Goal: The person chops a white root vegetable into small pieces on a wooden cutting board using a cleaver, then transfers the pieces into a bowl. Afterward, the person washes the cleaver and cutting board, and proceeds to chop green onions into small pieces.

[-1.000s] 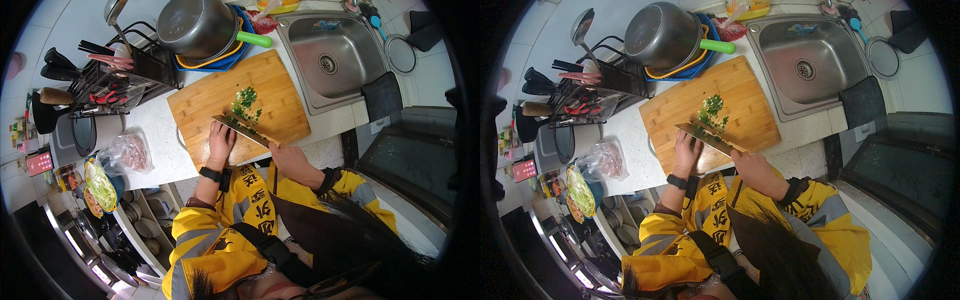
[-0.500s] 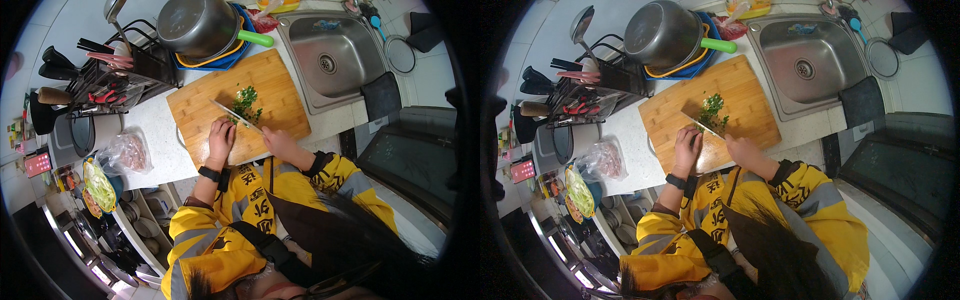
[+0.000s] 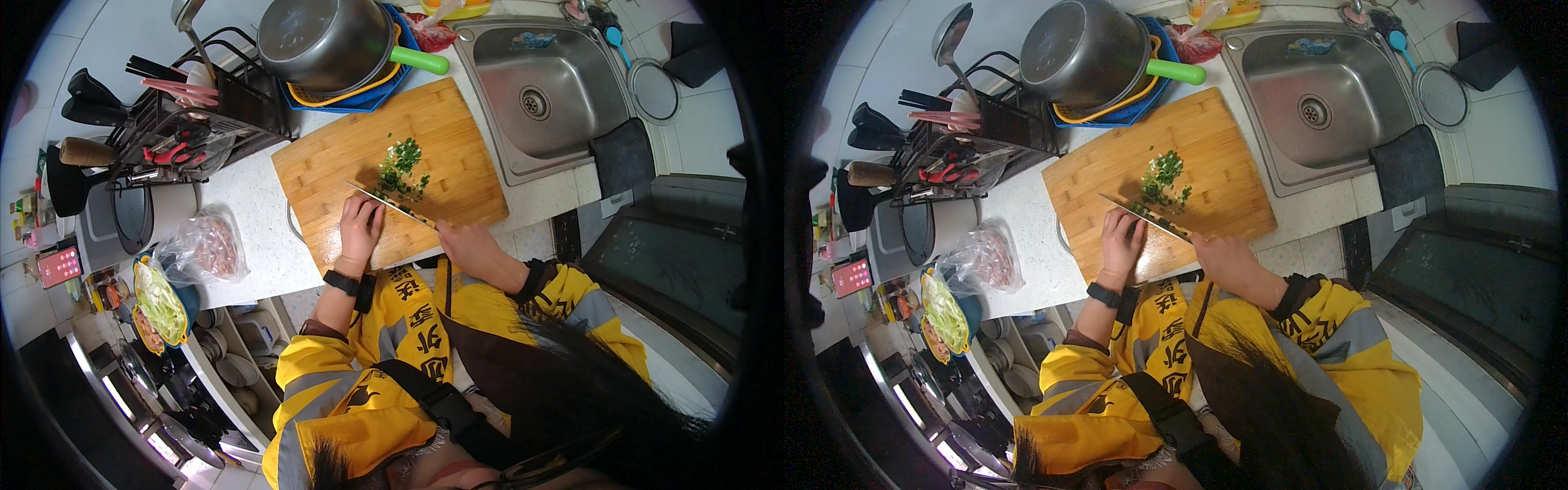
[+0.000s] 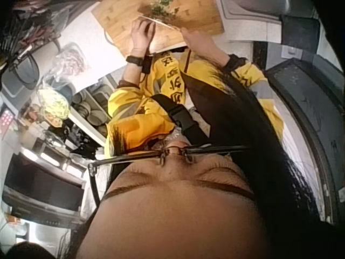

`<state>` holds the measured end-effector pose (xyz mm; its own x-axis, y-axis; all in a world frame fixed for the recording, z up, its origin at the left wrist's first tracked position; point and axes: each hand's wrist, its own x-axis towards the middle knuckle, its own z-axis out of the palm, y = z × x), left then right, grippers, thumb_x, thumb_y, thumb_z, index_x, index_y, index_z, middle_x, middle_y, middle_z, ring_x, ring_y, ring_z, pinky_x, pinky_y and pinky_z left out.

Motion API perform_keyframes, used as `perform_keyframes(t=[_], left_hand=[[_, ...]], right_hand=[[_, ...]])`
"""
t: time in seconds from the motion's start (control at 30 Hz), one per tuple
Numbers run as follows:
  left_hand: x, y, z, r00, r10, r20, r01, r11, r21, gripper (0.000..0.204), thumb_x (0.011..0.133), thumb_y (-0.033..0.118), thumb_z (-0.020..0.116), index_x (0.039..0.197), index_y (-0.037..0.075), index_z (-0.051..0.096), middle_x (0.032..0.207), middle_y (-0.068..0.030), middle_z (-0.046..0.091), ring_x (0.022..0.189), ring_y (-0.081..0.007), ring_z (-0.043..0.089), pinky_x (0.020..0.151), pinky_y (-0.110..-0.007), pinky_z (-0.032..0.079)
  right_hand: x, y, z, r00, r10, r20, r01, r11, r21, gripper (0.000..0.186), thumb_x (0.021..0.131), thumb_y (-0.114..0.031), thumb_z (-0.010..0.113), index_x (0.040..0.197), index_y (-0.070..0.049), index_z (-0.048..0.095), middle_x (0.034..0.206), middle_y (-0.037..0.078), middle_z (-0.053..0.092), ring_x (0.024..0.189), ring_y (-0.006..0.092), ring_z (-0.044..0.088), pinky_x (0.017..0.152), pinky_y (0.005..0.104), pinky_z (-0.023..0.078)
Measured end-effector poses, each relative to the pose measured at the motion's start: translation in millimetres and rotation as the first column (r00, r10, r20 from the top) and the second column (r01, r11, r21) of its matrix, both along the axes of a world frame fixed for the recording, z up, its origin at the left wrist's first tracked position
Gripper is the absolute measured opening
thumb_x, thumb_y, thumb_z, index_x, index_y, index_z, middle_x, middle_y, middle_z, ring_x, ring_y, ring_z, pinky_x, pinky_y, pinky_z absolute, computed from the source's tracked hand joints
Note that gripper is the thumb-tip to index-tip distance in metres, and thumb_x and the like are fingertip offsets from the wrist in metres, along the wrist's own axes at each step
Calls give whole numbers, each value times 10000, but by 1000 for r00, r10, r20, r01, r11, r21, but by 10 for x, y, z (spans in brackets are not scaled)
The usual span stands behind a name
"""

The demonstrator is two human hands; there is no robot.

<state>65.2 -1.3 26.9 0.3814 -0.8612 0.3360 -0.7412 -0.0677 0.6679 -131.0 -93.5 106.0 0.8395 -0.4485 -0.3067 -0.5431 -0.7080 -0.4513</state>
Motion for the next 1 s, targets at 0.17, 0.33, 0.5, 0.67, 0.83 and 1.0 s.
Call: perform_keyframes(t=[0.17, 0.33, 0.5, 0.67, 0.83, 1.0], left_hand=[[8, 3, -25, 1000, 2, -4, -1, 1000, 17, 98, 729, 8, 652, 814, 6, 602, 908, -124, 563, 876, -318, 532, 747, -373, 458], [5, -7, -16, 1000, 13, 9, -14, 1000, 26, 85, 737, 7, 643, 815, 7, 608, 904, -125, 572, 863, -315, 536, 741, -367, 463], [13, 7, 14, 1000, -19, -13, 19, 1000, 3, 90, 747, 6, 636, 835, 13, 617, 908, -118, 581, 853, -299, 548, 739, -353, 469], [21, 43, 14, 1000, -28, -2, 28, 1000, -11, 97, 752, 17, 638, 847, 15, 616, 919, -116, 587, 868, -293, 554, 760, -353, 464], [10, 45, -5, 1000, -6, -23, 6, 1000, -11, 96, 744, 10, 643, 835, 8, 615, 917, -120, 583, 858, -296, 555, 751, -355, 464], [9, 52, -13, 1000, 1, -15, -1, 1000, -11, 92, 735, 10, 651, 818, 1, 613, 904, -123, 580, 846, -300, 552, 739, -358, 463]], right_hand=[[-18, 41, 93, 1000, 19, -22, -20, 1000, -14, 111, 776, -61, 513, 862, -20, 456, 604, 160, 582, 572, 333, 603, 499, 423, 473], [129, 19, -10, 998, -46, -33, 49, 994, 95, 129, 786, -71, 514, 891, -15, 462, 605, 180, 577, 599, 362, 598, 516, 453, 467], [210, -89, -291, 985, -128, 115, 111, 984, 142, 131, 854, -128, 472, 918, -14, 454, 608, 196, 567, 606, 388, 582, 525, 472, 456], [102, -108, -291, 968, -132, 213, 105, 985, 133, 162, 876, -161, 464, 944, -15, 479, 583, 191, 551, 571, 395, 556, 518, 482, 434], [44, -36, -113, 997, -6, 73, 4, 1000, 31, 92, 812, -90, 486, 874, -26, 461, 558, 178, 552, 557, 360, 582, 512, 457, 463], [8, -4, 7, 998, 14, 55, -16, 1000, 27, 98, 798, -76, 486, 875, -21, 460, 599, 172, 577, 573, 351, 595, 518, 449, 470]])
